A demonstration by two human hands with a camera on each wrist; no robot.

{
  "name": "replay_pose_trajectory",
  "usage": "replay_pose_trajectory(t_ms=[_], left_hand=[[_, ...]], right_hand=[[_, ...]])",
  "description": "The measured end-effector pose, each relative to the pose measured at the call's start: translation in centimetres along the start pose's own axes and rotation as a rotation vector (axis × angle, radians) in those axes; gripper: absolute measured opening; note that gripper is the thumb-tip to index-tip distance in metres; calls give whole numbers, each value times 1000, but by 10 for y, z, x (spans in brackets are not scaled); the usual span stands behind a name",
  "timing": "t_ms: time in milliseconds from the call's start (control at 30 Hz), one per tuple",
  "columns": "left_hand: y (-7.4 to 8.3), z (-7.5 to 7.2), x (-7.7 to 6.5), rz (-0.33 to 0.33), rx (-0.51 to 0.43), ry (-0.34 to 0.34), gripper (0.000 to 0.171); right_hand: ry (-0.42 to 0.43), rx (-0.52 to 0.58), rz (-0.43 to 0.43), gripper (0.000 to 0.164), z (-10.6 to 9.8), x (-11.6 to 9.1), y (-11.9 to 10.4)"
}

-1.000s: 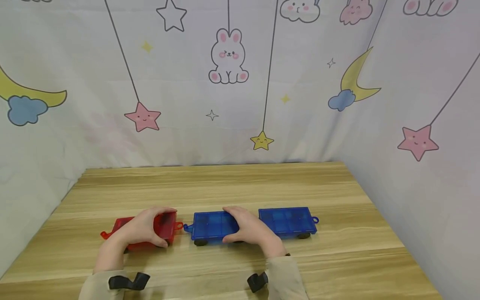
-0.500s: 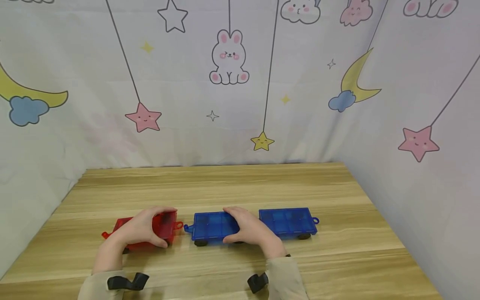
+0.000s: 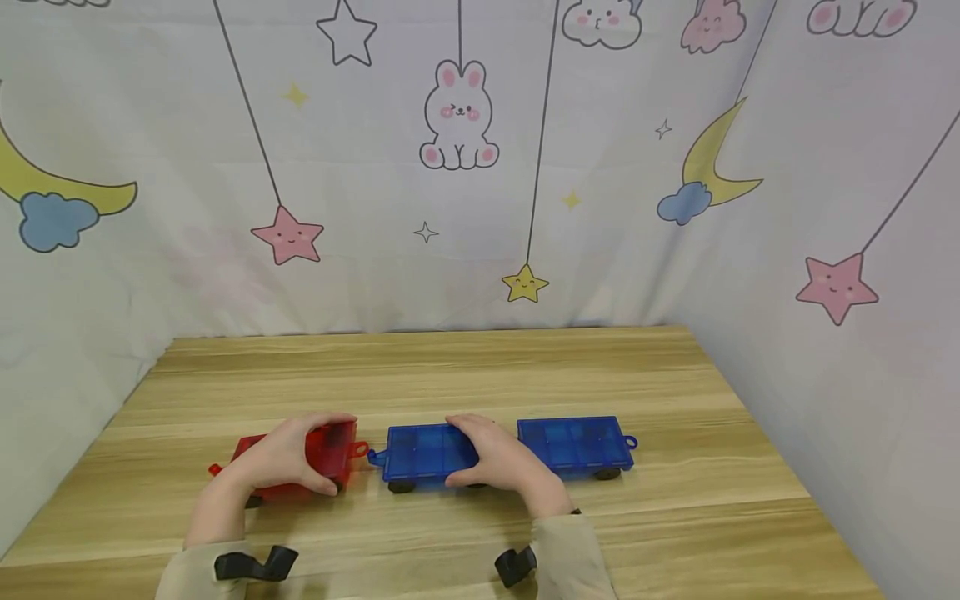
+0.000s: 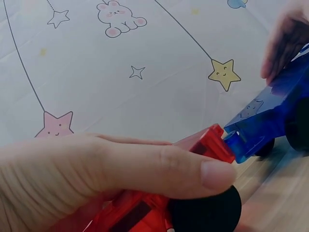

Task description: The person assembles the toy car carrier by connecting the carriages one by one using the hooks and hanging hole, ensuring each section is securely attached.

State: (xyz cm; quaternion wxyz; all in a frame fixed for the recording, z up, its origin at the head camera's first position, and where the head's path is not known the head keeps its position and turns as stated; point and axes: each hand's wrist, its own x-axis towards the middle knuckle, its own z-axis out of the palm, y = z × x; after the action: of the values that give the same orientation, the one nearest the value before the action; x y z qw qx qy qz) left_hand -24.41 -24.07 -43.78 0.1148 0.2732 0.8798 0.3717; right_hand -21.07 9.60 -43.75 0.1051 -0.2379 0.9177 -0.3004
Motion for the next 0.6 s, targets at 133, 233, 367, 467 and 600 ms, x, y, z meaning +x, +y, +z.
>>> replay_pose_trajectory(t_ms=[133,233,367,467,600], left_hand=[[1,0,0,17,-6,-4,91],[1,0,1,27,-5,-5,91],[1,1,2,22,-8,-3,90],[2,1,2,21,-7,-4,90],[2,2,3,30,-7,-10,90]], right_hand=[[0,-3,-5,84,0,0,0],[-3,-1,-3,85,0,0,0],[-7,-2,0,85,0,0,0],[-8,-4,1,85,0,0,0],[-6,-9,-2,85,0,0,0]])
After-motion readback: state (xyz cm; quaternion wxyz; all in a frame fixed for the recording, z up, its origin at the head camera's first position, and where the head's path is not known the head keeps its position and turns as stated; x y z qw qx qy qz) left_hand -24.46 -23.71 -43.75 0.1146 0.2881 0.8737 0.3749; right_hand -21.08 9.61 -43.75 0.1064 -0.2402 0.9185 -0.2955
